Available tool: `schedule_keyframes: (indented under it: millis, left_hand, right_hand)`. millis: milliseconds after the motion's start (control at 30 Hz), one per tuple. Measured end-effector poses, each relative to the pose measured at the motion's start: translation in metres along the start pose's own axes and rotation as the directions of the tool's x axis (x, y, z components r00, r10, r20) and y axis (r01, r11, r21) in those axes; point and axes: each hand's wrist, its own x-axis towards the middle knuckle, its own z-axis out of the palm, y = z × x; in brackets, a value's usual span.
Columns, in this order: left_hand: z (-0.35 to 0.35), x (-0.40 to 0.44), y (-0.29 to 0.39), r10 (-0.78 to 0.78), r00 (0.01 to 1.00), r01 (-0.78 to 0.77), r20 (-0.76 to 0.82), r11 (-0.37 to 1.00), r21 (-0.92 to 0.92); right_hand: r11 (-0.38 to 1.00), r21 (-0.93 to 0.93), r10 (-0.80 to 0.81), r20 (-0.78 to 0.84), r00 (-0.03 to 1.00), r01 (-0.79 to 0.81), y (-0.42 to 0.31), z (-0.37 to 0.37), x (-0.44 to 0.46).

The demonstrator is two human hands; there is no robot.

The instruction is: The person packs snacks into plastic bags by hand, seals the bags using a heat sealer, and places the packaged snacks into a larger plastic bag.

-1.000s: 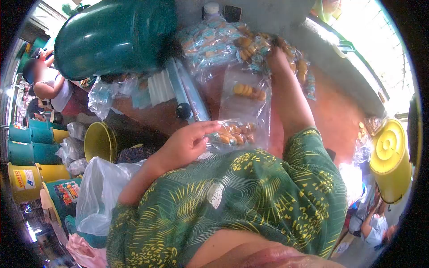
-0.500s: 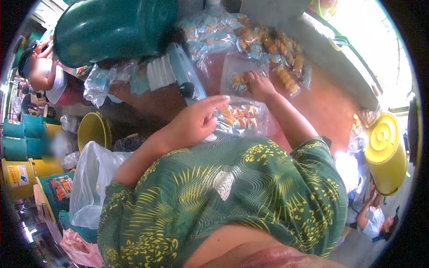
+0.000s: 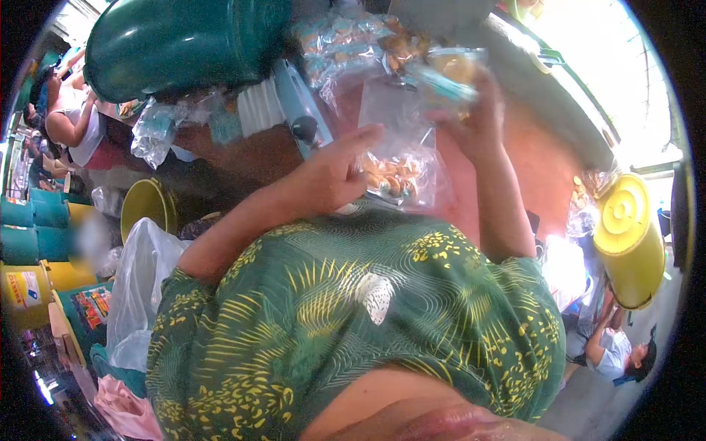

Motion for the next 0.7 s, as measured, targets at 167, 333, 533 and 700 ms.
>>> schedule_keyframes:
  millis: [167, 333, 533, 700]
  left_hand:
    - [0.006, 0.007, 0.007, -0.039, 0.999, 0.042, 0.027, 0.993, -0.112]
    - [0.015, 0.010, -0.004, -0.062, 0.998, 0.048, -0.030, 0.939, -0.339]
    - [0.015, 0.019, 0.014, -0.032, 0.997, 0.040, 0.071, 0.993, -0.113]
    - [-0.001, 0.003, 0.002, -0.065, 0.998, 0.063, -0.024, 0.995, -0.071]
  right_hand:
    - [0.989, 0.007, -0.144, 0.266, 0.953, 0.147, -0.049, 0.017, -0.042]
    - [0.872, -0.449, 0.087, 0.535, 0.840, 0.196, -0.063, 0.008, -0.034]
    - [0.701, -0.527, 0.068, 0.721, 0.690, 0.481, -0.048, 0.031, -0.049]
    - [0.953, -0.115, 0.304, 0.384, 0.872, -0.281, -0.032, -0.025, -0.008]
